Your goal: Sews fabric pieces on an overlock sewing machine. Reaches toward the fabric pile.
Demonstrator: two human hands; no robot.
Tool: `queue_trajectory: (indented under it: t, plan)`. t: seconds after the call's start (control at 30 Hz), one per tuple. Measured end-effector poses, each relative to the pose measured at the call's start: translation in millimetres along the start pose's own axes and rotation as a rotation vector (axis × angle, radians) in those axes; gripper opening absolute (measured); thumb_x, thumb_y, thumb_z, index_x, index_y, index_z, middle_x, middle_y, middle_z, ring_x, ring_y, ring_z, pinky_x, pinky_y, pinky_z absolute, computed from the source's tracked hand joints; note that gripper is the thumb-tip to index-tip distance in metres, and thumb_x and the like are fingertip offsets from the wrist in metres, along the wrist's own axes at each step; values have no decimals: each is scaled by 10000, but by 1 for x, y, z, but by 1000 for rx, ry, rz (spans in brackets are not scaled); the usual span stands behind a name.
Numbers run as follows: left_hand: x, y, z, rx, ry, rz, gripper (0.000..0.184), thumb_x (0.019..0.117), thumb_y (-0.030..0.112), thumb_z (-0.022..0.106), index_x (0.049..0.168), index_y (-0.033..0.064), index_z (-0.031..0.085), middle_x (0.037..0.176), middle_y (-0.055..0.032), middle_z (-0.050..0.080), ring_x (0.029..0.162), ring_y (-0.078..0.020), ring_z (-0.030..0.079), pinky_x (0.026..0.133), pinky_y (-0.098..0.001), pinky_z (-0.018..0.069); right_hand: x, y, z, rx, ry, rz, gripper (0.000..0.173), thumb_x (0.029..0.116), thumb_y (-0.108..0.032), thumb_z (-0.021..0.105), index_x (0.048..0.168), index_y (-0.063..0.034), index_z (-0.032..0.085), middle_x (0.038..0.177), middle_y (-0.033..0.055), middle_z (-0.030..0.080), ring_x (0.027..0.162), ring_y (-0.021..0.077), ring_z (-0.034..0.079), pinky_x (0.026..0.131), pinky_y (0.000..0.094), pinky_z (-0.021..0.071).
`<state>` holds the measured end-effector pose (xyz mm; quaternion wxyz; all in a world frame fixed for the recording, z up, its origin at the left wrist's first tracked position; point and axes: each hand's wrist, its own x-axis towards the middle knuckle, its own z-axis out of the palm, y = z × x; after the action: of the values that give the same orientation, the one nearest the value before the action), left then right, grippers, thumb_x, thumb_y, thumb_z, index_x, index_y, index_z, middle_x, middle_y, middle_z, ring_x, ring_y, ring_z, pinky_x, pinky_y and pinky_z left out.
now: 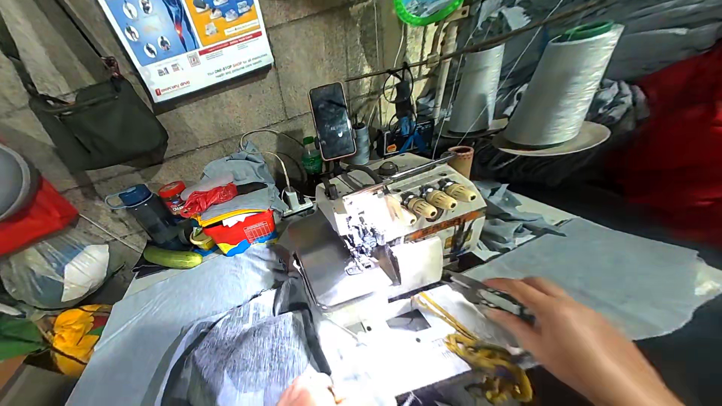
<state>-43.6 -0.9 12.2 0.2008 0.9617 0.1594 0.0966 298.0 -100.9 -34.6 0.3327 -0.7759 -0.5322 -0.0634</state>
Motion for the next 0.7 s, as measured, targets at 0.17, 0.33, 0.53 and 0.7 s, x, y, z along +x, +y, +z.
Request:
queue_trajectory:
  t: [0.17,0.33,0.53,0.7]
  plan:
    - [8,-44,-15,7,373,-251,280,921,251,717,1075,18,745,1035,-130,750,956,-257,732,842,-442,601,2,57,6,-172,81,180,335,803,11,822,1121,27,719,1032,365,638,930,610,627,729,766,477]
    - [60,-86,-36,-32,504,-585,323,1033,266,593,1147,-15,704,957,-136,736,853,-238,715,815,-422,574,5,27,10,-87,64,141,441,879,-135,785,1223,105,649,1112,453,588,1052,699,548,814,821,421]
    - [110,-107,-37,-292,270,-896,424,1110,347,428,1186,-9,645,898,-165,639,701,-234,608,707,-397,526,-27,-110,58,109,-415,-129,542,967,-476,632,1147,27,728,1159,262,700,1100,453,672,907,619,528]
    - [104,-103,-27,-480,374,-818,257,1092,155,461,1087,-24,644,793,-81,595,628,-119,538,592,-273,461,-46,-123,77,242,-432,-246,199,947,-165,667,902,15,739,944,215,709,835,389,720,688,554,575]
